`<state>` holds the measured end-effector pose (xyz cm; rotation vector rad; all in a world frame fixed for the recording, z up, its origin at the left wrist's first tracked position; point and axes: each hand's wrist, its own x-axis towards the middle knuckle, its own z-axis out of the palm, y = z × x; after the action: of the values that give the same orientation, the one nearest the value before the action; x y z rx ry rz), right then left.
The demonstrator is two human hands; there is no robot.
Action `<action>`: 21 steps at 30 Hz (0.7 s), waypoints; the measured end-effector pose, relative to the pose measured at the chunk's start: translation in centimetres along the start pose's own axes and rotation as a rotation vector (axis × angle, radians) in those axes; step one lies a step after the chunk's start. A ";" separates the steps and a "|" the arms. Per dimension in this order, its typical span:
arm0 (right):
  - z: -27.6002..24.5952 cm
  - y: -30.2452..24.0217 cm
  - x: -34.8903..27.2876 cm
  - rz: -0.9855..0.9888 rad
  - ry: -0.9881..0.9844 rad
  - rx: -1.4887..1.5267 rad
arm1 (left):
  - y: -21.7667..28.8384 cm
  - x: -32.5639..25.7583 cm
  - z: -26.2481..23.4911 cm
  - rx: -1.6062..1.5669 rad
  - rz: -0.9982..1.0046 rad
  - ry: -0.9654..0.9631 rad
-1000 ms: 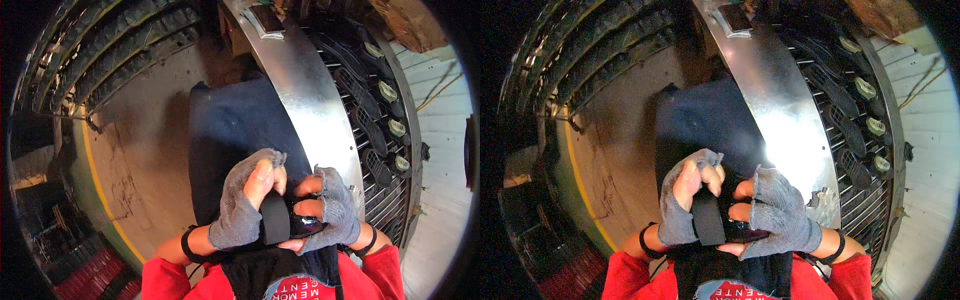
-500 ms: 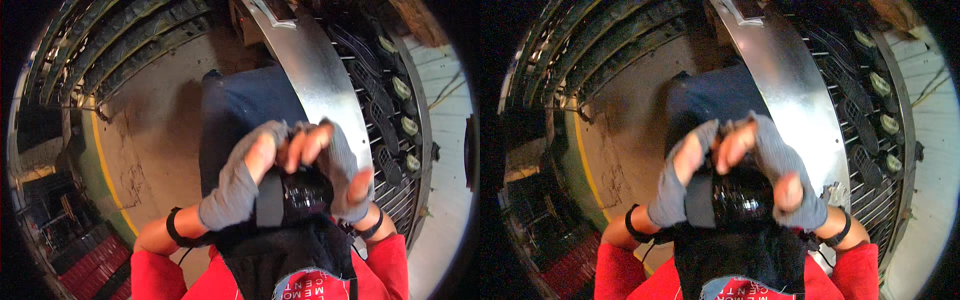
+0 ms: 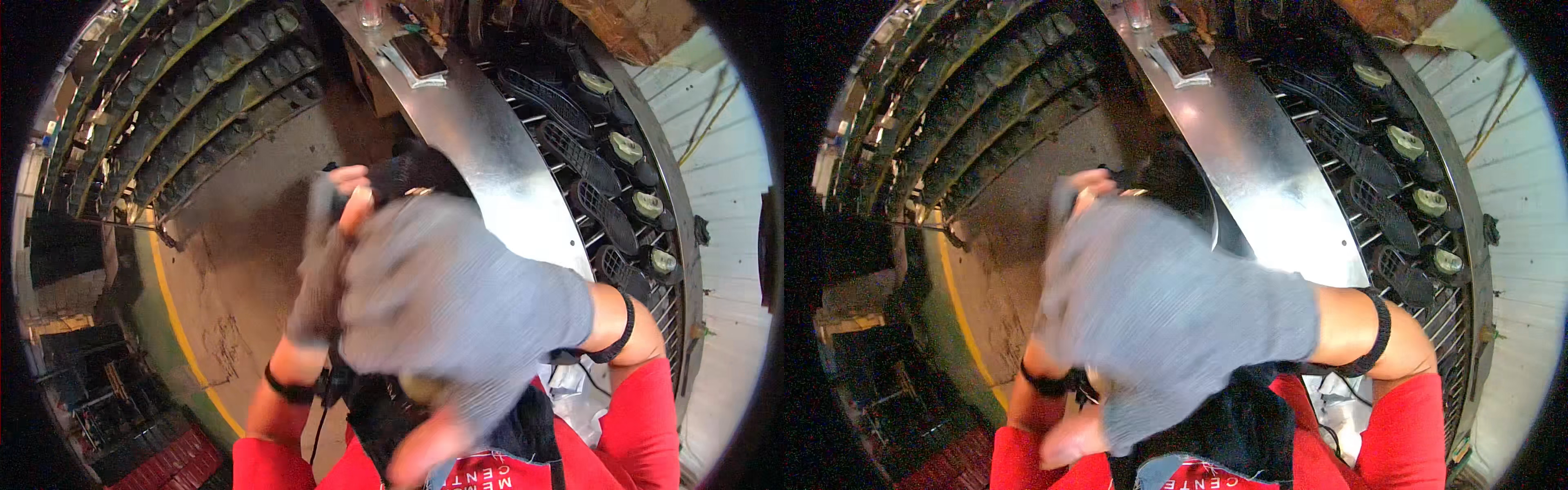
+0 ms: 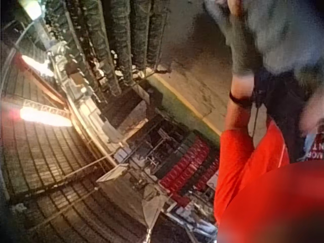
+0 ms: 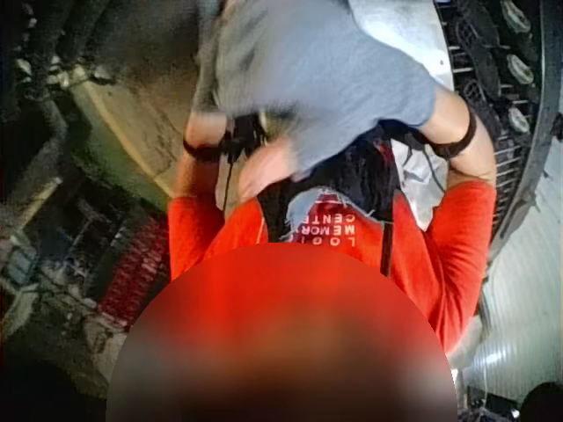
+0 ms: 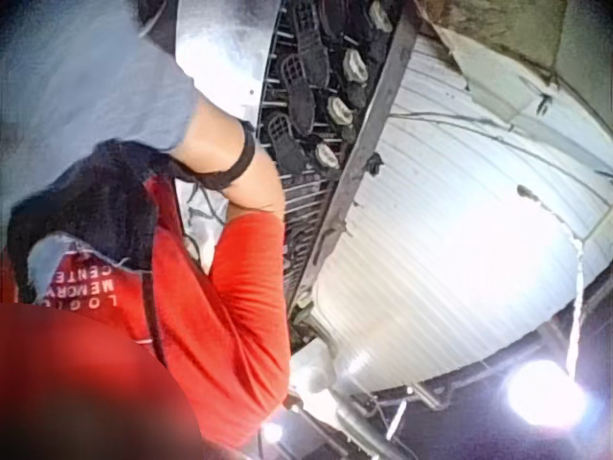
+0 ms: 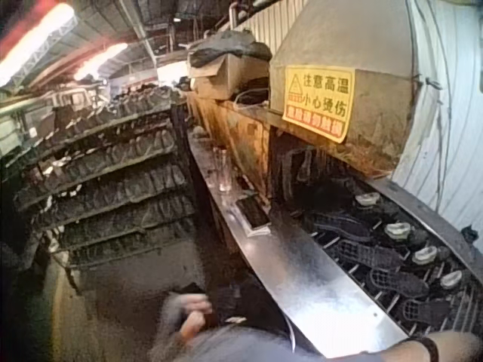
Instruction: Inspect glossy shoe uppers and soles before placing them on a conveyor belt in a manufacturing facility.
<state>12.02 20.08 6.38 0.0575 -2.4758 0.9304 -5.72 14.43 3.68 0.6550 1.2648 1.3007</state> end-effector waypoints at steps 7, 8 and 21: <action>6.7 -1.2 0.5 -0.267 -0.217 -0.083 | -7.3 2.7 -3.1 -0.437 -0.113 -0.162; 6.8 -1.0 0.0 -0.316 -0.046 -0.037 | -8.2 2.0 -3.7 -0.465 -0.135 -0.137; 5.3 -0.2 -4.5 0.728 0.624 0.426 | -4.9 -2.5 -0.3 -0.235 0.003 -0.079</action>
<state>13.77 16.01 1.00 -0.8986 -1.6758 1.4719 -3.88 10.88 -0.10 0.5358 1.0286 1.3874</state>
